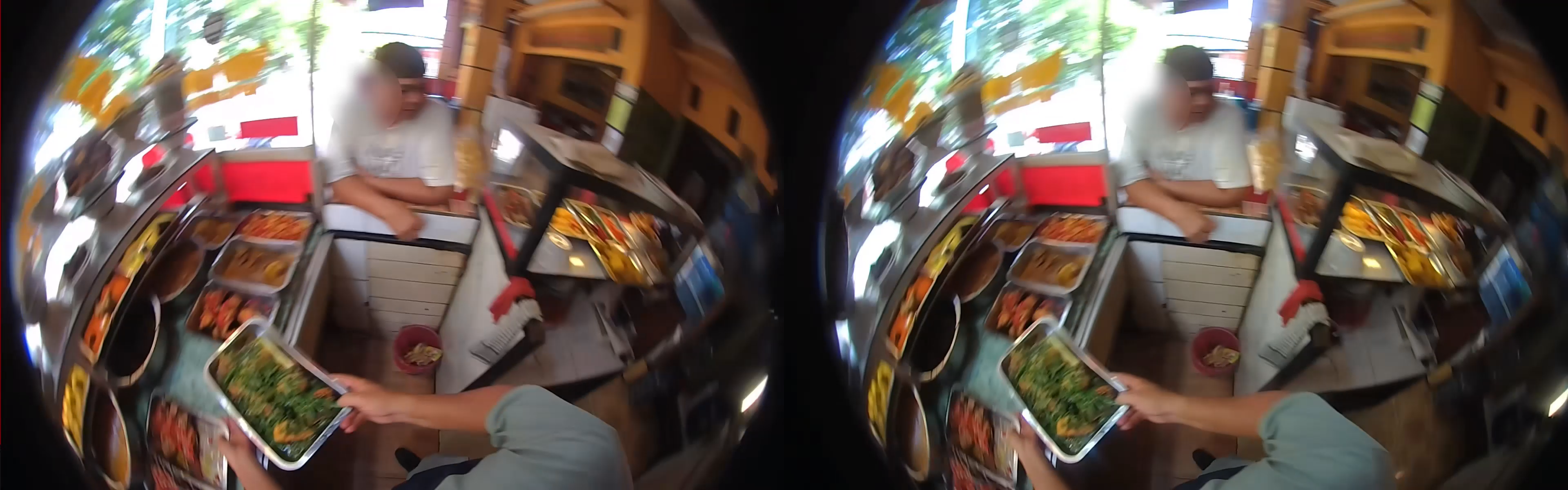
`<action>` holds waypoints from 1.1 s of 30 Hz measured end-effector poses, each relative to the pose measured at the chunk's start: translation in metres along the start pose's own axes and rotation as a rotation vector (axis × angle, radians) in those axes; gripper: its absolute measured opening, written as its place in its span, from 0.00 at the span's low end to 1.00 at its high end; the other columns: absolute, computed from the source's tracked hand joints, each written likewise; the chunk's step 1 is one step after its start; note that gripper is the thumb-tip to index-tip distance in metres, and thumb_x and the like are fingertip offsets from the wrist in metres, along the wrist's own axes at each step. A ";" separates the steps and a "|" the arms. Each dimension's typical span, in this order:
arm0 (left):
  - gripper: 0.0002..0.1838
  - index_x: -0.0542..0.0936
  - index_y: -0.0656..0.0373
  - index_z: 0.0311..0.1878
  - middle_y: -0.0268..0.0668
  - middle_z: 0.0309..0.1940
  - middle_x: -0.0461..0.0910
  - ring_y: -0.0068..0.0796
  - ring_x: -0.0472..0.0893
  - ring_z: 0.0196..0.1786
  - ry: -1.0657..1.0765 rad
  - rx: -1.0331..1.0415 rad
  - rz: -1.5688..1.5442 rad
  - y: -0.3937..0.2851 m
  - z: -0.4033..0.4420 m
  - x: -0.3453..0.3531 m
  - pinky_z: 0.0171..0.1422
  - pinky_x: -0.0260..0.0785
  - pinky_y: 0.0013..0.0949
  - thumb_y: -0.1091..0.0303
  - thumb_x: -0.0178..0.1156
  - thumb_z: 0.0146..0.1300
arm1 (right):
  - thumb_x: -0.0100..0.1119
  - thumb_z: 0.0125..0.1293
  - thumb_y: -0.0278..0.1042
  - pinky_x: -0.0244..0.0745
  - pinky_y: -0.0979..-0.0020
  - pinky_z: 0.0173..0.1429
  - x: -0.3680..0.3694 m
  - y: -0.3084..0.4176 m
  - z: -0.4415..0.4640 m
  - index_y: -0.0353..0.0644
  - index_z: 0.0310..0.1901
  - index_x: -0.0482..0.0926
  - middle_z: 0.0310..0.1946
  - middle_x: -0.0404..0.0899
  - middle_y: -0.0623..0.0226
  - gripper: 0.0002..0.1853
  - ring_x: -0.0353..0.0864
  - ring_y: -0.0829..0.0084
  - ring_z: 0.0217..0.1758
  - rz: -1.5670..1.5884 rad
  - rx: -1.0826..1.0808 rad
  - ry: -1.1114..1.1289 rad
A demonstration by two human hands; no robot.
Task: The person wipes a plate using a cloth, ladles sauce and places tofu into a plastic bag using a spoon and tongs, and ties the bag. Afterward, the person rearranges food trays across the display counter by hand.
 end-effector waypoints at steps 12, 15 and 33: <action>0.26 0.64 0.66 0.66 0.45 0.61 0.70 0.37 0.72 0.58 0.008 0.140 0.778 0.004 -0.059 0.022 0.66 0.67 0.39 0.58 0.42 0.72 | 0.41 0.64 0.23 0.84 0.68 0.27 0.049 -0.068 0.048 0.50 0.72 0.51 0.46 0.72 0.55 0.34 0.82 0.69 0.24 0.233 -0.169 -0.046; 0.27 0.64 0.65 0.66 0.45 0.61 0.70 0.37 0.72 0.58 0.011 0.162 0.832 0.004 -0.066 0.033 0.66 0.66 0.39 0.56 0.42 0.72 | 0.39 0.64 0.23 0.84 0.68 0.26 0.058 -0.090 0.060 0.49 0.72 0.51 0.47 0.72 0.53 0.33 0.82 0.69 0.25 0.343 -0.247 -0.006; 0.33 0.66 0.63 0.66 0.44 0.63 0.69 0.38 0.69 0.63 0.142 0.085 0.978 0.079 -0.090 0.073 0.70 0.60 0.38 0.46 0.40 0.70 | 0.40 0.67 0.23 0.83 0.67 0.20 0.059 -0.116 0.018 0.50 0.71 0.54 0.42 0.72 0.52 0.30 0.80 0.67 0.19 0.334 -0.300 -0.169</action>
Point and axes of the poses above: each hand's wrist, its own z-axis towards the middle knuckle, its own x-axis out of the palm, y = z × x, the point moved 1 cm from there along z, towards the middle knuckle
